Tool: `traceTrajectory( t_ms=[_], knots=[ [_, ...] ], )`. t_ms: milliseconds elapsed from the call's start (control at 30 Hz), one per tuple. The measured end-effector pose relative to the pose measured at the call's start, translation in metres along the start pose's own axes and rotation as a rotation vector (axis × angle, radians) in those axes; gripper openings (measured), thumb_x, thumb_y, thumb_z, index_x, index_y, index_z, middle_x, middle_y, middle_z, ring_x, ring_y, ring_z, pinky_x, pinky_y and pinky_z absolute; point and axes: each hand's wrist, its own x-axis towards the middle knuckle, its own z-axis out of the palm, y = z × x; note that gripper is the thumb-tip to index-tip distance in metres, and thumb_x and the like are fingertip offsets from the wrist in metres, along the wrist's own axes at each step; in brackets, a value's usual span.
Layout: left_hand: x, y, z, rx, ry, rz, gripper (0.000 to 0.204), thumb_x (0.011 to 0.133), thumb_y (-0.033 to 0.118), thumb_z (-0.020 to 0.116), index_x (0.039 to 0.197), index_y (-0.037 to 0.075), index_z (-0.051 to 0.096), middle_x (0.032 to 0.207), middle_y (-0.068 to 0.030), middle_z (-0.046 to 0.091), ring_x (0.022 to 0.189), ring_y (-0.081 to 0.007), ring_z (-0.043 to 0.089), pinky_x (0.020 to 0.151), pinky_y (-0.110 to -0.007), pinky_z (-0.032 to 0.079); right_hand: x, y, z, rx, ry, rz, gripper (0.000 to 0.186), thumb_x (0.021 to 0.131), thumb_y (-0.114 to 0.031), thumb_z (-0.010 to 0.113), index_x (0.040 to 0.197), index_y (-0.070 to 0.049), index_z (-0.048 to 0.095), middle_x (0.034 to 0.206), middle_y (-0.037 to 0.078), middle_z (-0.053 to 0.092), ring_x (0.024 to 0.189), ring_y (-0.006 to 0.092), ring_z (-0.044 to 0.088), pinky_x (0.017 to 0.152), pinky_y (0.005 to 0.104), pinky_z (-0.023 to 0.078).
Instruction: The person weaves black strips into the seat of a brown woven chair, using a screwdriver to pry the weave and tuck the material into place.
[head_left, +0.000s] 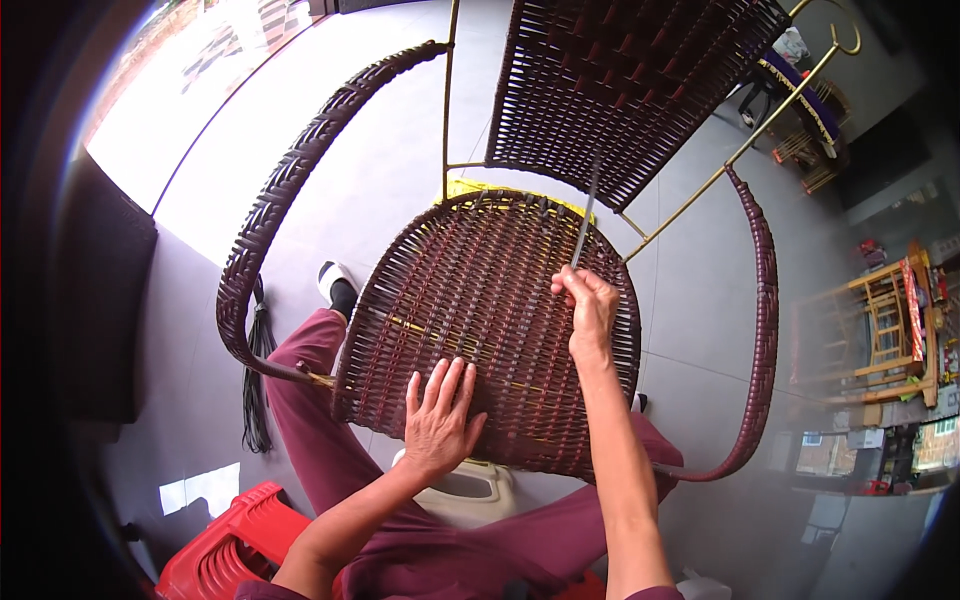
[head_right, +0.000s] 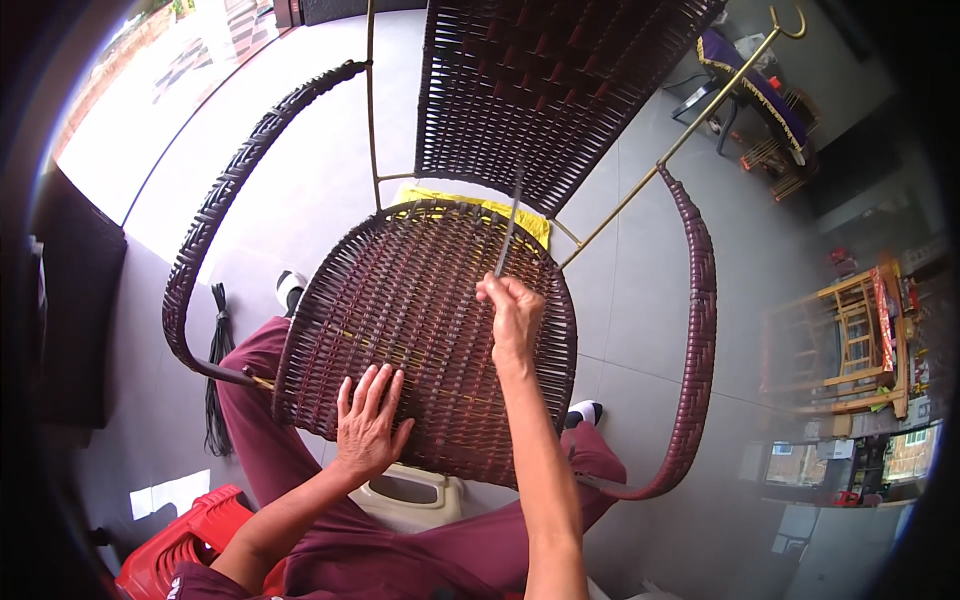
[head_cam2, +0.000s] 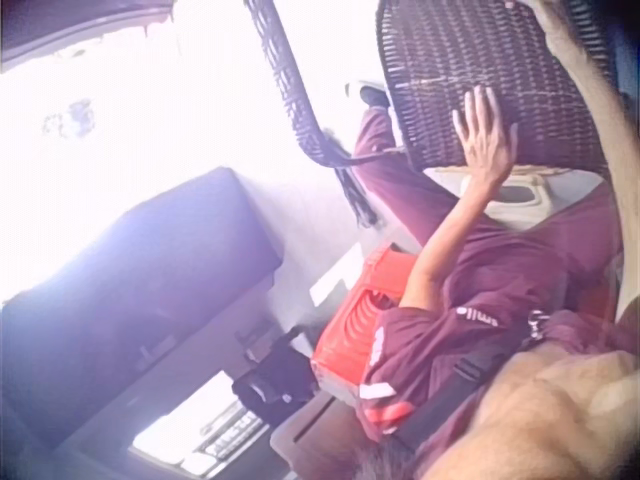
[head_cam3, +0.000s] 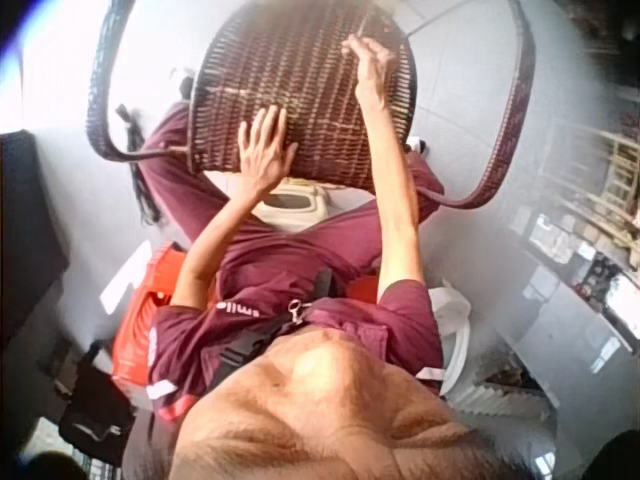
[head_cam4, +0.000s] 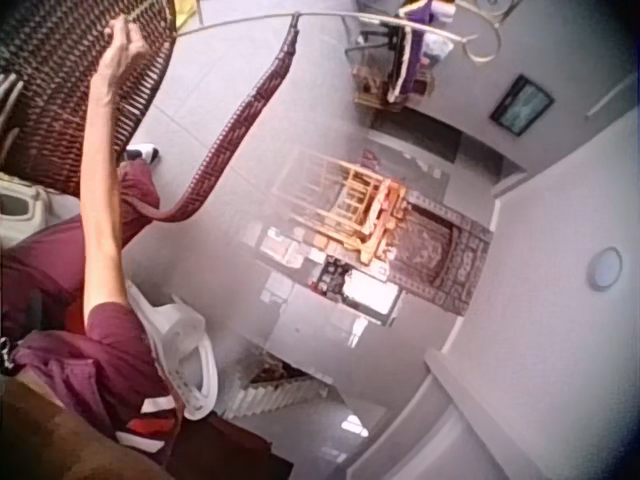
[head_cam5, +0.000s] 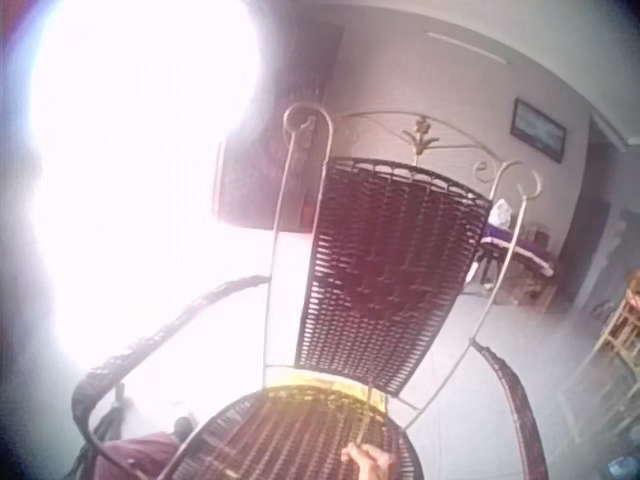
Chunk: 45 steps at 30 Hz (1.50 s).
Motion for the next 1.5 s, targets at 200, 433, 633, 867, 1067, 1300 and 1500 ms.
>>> traceTrajectory(
  t_ms=[200, 433, 633, 867, 1067, 1300, 1500],
  knots=[
    [0.000, 0.000, -0.001, 0.011, 0.025, 0.002, 0.065, 0.081, 0.034, 0.061, 0.137, 0.007, 0.040, 0.141, -0.0122, 0.038, 0.132, -0.0279, 0.032, 0.108, -0.050, 0.018, -0.040, 0.008, -0.002, 0.099, 0.100, 0.085, 0.020, 0.086, -0.022, 0.063, 0.077, -0.005, 0.070, 0.072, 0.003, 0.067, 0.066, 0.0066, 0.057, 0.058, 0.0205, 0.037],
    [0.054, 0.010, -0.013, -0.630, 0.240, -0.068, 0.041, 0.083, 0.011, 0.063, 0.122, 0.003, 0.054, 0.108, -0.0153, 0.059, 0.104, -0.0301, 0.056, 0.092, -0.037, 0.042, -0.107, 0.011, 0.001, 0.159, 0.165, 0.145, 0.021, 0.087, -0.020, 0.062, 0.080, -0.003, 0.071, 0.074, 0.005, 0.068, 0.068, 0.0074, 0.058, 0.064, 0.0232, 0.039],
    [0.125, 0.026, -0.023, -1.301, -0.183, -0.160, 0.038, 0.087, 0.022, 0.065, 0.115, -0.004, 0.060, 0.098, -0.0122, 0.066, 0.085, -0.0156, 0.062, 0.081, -0.030, 0.051, -0.130, 0.030, 0.004, 0.301, 0.167, 0.178, 0.020, 0.088, -0.017, 0.059, 0.082, -0.001, 0.069, 0.079, 0.006, 0.068, 0.075, 0.0106, 0.060, 0.071, 0.0245, 0.041],
    [0.132, 0.039, -0.012, -1.496, -0.502, -0.289, 0.025, 0.087, 0.019, 0.066, 0.099, -0.002, 0.066, 0.079, -0.0071, 0.067, 0.062, -0.0074, 0.059, 0.053, -0.020, 0.049, -0.131, 0.028, 0.005, 0.407, 0.146, 0.174, 0.016, 0.087, -0.013, 0.060, 0.082, 0.000, 0.069, 0.079, 0.006, 0.067, 0.076, 0.0092, 0.056, 0.075, 0.0259, 0.040],
    [0.129, 0.055, -0.009, -1.528, -0.394, -0.300, 0.018, 0.088, 0.017, 0.063, 0.086, -0.001, 0.064, 0.071, -0.0054, 0.064, 0.057, -0.0068, 0.058, 0.048, -0.018, 0.046, -0.133, 0.030, -0.005, 0.396, 0.189, 0.095, 0.013, 0.089, -0.009, 0.057, 0.089, -0.001, 0.067, 0.085, 0.003, 0.064, 0.079, 0.0093, 0.057, 0.072, 0.0249, 0.043],
    [0.119, 0.057, -0.022, -1.494, -0.353, -0.278, 0.016, 0.090, 0.012, 0.060, 0.085, -0.003, 0.062, 0.070, -0.0043, 0.062, 0.059, -0.0079, 0.058, 0.054, -0.021, 0.051, -0.115, -0.006, -0.026, 0.195, 0.239, 0.011, 0.013, 0.092, -0.009, 0.054, 0.095, 0.000, 0.063, 0.095, 0.003, 0.057, 0.079, 0.0087, 0.058, 0.070, 0.0223, 0.045],
    [0.112, 0.050, -0.015, -1.296, -0.357, -0.183, 0.015, 0.090, 0.010, 0.060, 0.087, -0.005, 0.063, 0.071, -0.0046, 0.063, 0.061, -0.0070, 0.058, 0.056, -0.021, 0.051, -0.097, -0.014, -0.029, 0.235, 0.061, 0.019, 0.003, 0.085, -0.002, 0.063, 0.087, 0.000, 0.064, 0.078, 0.001, 0.060, 0.066, 0.0069, 0.056, 0.062, 0.0191, 0.045]
  ],
)
